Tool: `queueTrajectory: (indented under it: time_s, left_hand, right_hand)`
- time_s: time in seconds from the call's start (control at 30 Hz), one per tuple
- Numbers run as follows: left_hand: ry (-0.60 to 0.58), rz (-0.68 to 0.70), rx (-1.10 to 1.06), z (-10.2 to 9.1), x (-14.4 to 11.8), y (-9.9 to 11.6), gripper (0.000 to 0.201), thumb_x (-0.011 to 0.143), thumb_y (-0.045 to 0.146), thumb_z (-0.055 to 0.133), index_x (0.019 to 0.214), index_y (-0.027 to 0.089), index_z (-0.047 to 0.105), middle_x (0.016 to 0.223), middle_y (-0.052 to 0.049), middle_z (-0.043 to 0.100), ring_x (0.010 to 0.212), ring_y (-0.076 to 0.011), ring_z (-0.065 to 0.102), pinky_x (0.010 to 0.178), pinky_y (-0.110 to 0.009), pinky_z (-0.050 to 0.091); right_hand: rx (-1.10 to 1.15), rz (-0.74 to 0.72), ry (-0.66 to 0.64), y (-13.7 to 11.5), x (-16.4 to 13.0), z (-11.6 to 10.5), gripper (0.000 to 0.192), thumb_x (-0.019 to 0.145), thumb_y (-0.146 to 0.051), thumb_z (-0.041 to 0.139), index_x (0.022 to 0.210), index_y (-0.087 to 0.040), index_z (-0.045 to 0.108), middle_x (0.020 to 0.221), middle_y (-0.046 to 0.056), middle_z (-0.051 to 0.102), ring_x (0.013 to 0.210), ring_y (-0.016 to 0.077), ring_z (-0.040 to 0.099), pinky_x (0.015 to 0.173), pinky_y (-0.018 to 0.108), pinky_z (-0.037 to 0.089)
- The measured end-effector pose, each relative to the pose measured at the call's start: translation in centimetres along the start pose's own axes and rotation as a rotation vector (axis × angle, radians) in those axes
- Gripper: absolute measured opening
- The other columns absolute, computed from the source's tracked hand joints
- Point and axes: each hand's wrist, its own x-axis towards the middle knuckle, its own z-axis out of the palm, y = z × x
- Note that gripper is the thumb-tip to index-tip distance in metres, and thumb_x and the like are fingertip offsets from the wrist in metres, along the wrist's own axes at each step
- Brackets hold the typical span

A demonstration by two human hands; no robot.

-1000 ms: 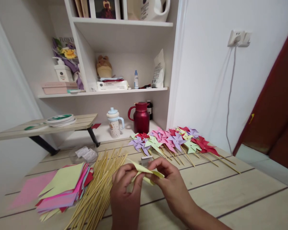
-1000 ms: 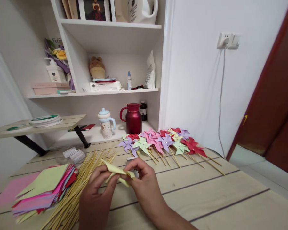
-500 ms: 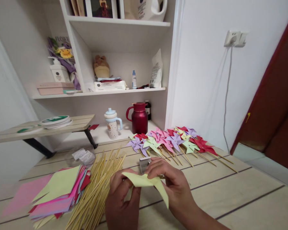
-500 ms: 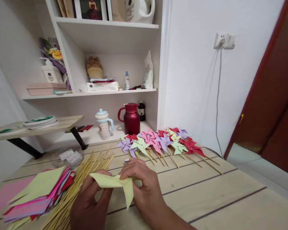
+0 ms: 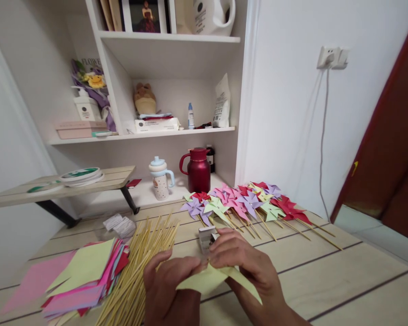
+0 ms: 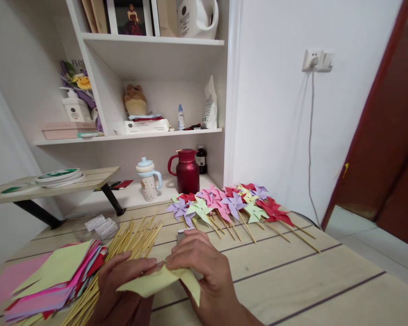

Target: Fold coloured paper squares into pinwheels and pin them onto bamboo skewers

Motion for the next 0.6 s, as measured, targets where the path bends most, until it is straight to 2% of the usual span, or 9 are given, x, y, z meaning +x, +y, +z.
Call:
queueTrajectory:
  time_s: [0.13,0.23,0.4,0.53,0.6]
  left_hand:
    - [0.046,-0.058,0.011,0.1,0.1,0.5,0.023,0.074,0.000,0.059,0.076,0.022,0.067,0.085,-0.001,0.073,0.077,-0.0144,0.067,0.088,-0.039,0.046]
    - [0.050,-0.027,0.000,-0.1,0.5,0.6,0.024,0.075,0.001,0.056,0.077,0.021,0.068,0.084,-0.002,0.074,0.077,-0.0144,0.068,0.087,-0.039,0.046]
    - [0.044,0.029,0.024,-0.3,0.6,0.3,0.015,0.078,0.010,0.062,0.082,0.022,0.069,0.084,-0.002,0.074,0.077,-0.0151,0.068,0.086,-0.037,0.047]
    - [0.071,-0.131,-0.016,0.5,-0.1,0.5,0.019,0.082,0.010,0.059,0.087,0.024,0.070,0.087,-0.001,0.073,0.080,-0.0158,0.067,0.090,-0.037,0.045]
    - [0.042,-0.245,-0.066,1.0,-0.4,0.5,0.022,0.080,0.009,0.059,0.088,0.026,0.071,0.089,0.000,0.073,0.083,-0.0163,0.067,0.087,-0.033,0.048]
  right_hand:
    - [0.008,-0.015,0.022,0.3,-0.4,0.0,0.012,0.089,-0.029,0.066,0.096,-0.032,0.074,0.079,0.002,0.075,0.076,0.0228,0.069,0.092,0.049,0.045]
    - [-0.002,-0.026,0.036,0.3,-0.5,0.1,0.013,0.087,-0.025,0.069,0.095,-0.033,0.074,0.079,0.001,0.075,0.076,0.0222,0.069,0.094,0.049,0.042]
    - [-0.016,-0.035,0.008,0.1,-0.1,0.1,0.009,0.089,-0.029,0.065,0.089,-0.029,0.074,0.075,0.002,0.074,0.073,0.0210,0.068,0.093,0.048,0.043]
    - [-0.017,-0.063,-0.012,0.5,0.1,0.0,0.008,0.089,-0.025,0.065,0.087,-0.024,0.073,0.074,0.003,0.073,0.072,0.0191,0.067,0.092,0.045,0.043]
    - [0.002,-0.012,-0.009,0.8,-0.1,0.1,0.008,0.087,-0.021,0.066,0.084,-0.023,0.073,0.074,0.002,0.073,0.073,0.0187,0.066,0.090,0.042,0.044]
